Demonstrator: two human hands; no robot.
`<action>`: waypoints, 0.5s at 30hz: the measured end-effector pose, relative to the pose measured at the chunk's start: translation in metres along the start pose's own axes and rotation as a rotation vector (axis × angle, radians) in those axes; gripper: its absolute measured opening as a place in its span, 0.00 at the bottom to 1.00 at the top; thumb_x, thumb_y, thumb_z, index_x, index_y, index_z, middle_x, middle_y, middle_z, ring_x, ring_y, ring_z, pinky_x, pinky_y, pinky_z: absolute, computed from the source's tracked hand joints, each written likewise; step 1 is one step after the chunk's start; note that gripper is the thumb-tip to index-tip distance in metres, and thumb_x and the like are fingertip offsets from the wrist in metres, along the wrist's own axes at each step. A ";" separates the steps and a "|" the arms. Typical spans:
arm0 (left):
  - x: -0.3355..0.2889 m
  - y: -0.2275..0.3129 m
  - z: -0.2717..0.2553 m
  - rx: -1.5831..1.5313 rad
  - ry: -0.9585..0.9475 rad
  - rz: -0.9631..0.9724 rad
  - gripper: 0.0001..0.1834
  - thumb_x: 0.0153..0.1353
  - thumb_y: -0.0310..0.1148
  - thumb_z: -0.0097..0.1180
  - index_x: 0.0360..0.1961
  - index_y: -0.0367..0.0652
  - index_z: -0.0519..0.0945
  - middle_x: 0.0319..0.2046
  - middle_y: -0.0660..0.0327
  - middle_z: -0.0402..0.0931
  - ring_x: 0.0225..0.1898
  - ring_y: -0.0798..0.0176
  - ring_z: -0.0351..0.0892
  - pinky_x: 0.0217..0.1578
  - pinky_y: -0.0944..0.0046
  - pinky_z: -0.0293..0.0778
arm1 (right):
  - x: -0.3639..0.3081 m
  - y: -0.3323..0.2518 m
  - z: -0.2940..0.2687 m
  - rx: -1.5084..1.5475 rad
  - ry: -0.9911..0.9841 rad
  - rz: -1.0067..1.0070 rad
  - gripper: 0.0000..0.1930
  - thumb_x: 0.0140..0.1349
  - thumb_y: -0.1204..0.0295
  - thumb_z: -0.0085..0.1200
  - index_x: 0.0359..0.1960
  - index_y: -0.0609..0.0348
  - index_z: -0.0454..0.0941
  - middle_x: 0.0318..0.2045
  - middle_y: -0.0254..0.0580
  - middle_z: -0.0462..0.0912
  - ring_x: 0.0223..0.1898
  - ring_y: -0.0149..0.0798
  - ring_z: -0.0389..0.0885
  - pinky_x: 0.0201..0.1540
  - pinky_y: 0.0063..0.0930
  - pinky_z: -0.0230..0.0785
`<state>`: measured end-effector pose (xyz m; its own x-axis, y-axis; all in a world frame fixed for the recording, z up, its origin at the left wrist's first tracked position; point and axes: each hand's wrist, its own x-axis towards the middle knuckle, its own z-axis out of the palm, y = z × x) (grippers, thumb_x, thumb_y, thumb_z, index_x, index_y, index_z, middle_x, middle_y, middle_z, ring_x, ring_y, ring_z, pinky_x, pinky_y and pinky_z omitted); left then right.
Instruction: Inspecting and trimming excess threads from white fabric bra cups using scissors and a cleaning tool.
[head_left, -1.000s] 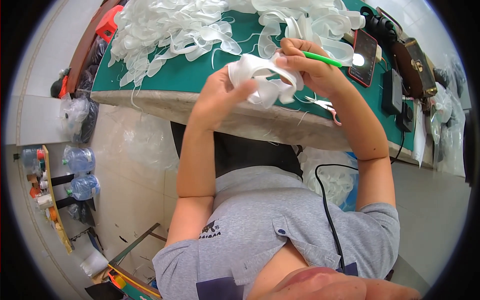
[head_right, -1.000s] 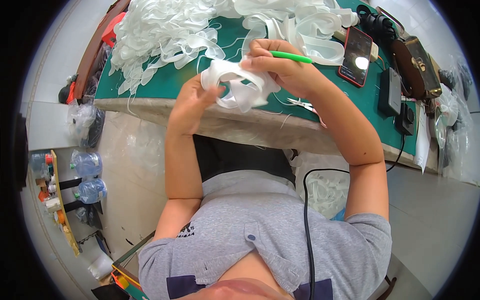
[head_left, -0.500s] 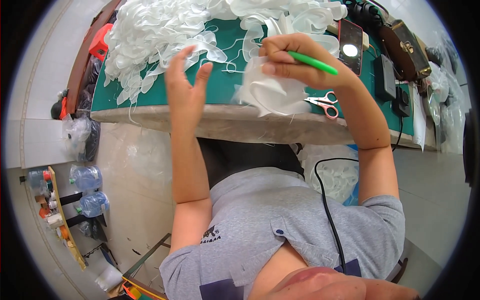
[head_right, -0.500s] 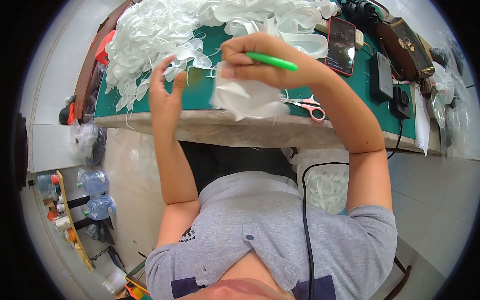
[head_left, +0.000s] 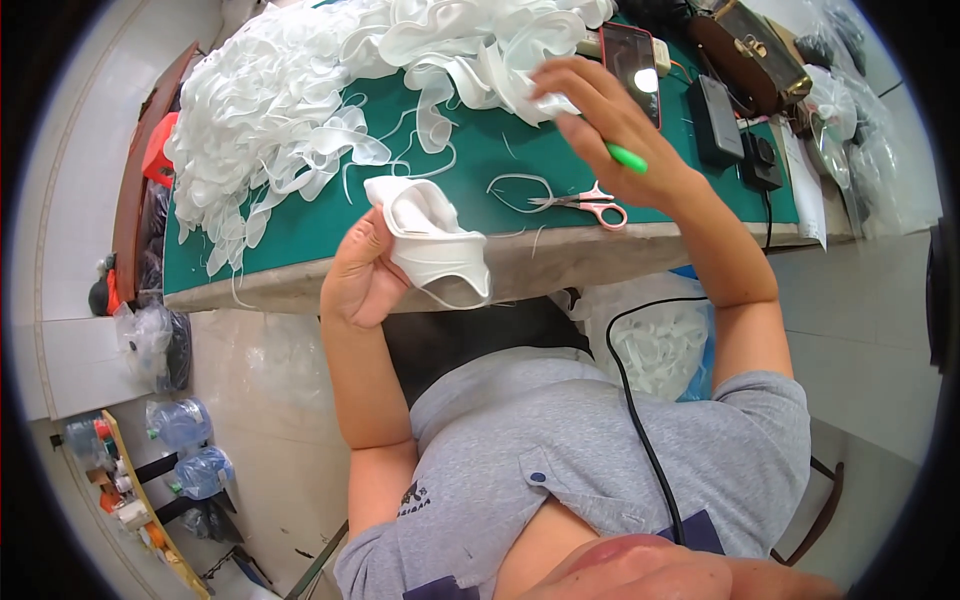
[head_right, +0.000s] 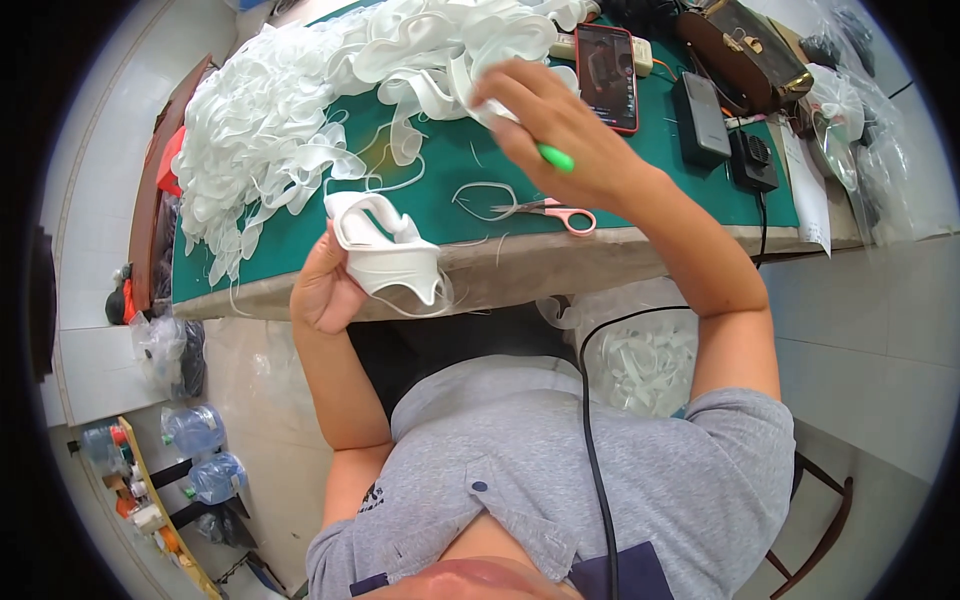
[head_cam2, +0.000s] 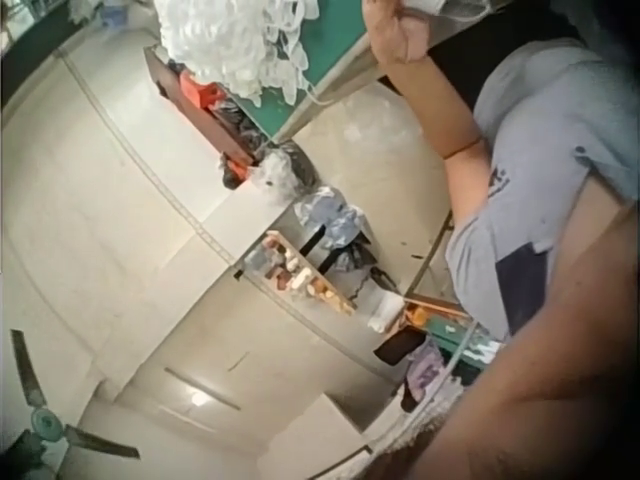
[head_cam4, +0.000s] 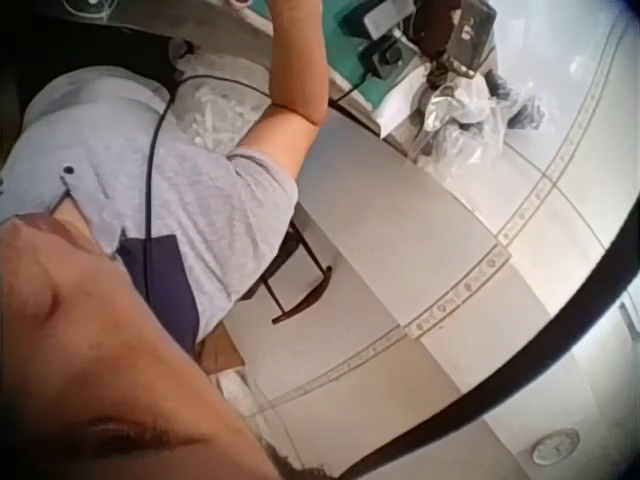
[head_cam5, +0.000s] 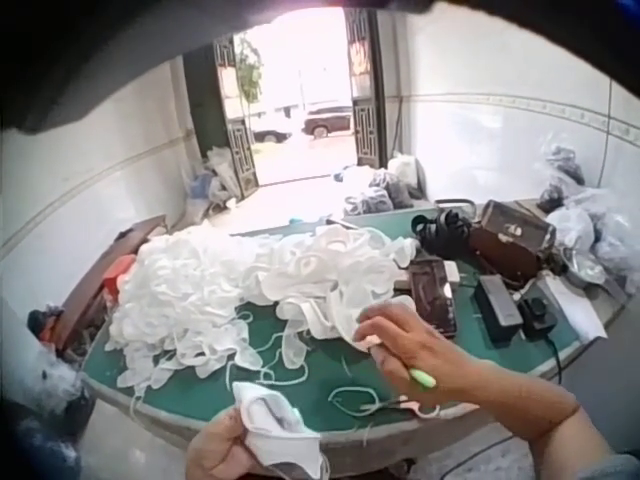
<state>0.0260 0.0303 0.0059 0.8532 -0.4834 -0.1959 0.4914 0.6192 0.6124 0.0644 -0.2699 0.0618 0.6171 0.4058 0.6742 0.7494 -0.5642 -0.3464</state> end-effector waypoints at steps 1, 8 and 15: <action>-0.003 -0.003 -0.003 -0.112 -0.051 -0.052 0.27 0.61 0.33 0.57 0.59 0.36 0.65 0.56 0.55 0.71 0.56 0.56 0.73 0.57 0.54 0.69 | -0.008 -0.005 -0.015 -0.044 -0.267 0.135 0.13 0.57 0.77 0.53 0.44 0.59 0.70 0.41 0.42 0.72 0.37 0.41 0.76 0.38 0.29 0.69; 0.000 -0.025 0.010 -0.212 -0.076 -0.082 0.24 0.62 0.26 0.53 0.59 0.38 0.64 0.54 0.56 0.72 0.55 0.58 0.73 0.58 0.54 0.68 | -0.068 -0.007 -0.019 -0.165 -0.640 0.283 0.22 0.45 0.80 0.60 0.45 0.59 0.72 0.40 0.42 0.72 0.38 0.49 0.77 0.39 0.39 0.71; -0.001 -0.030 0.019 -0.140 -0.093 -0.029 0.14 0.64 0.27 0.51 0.51 0.41 0.73 0.38 0.60 0.77 0.29 0.73 0.77 0.30 0.72 0.76 | -0.060 -0.002 -0.025 -0.279 -0.700 0.274 0.21 0.42 0.82 0.60 0.41 0.58 0.73 0.36 0.42 0.76 0.36 0.46 0.79 0.38 0.35 0.72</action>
<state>0.0067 0.0002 0.0023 0.8218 -0.5533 -0.1362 0.5405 0.6814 0.4935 0.0197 -0.3114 0.0380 0.8469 0.5317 -0.0089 0.5192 -0.8303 -0.2023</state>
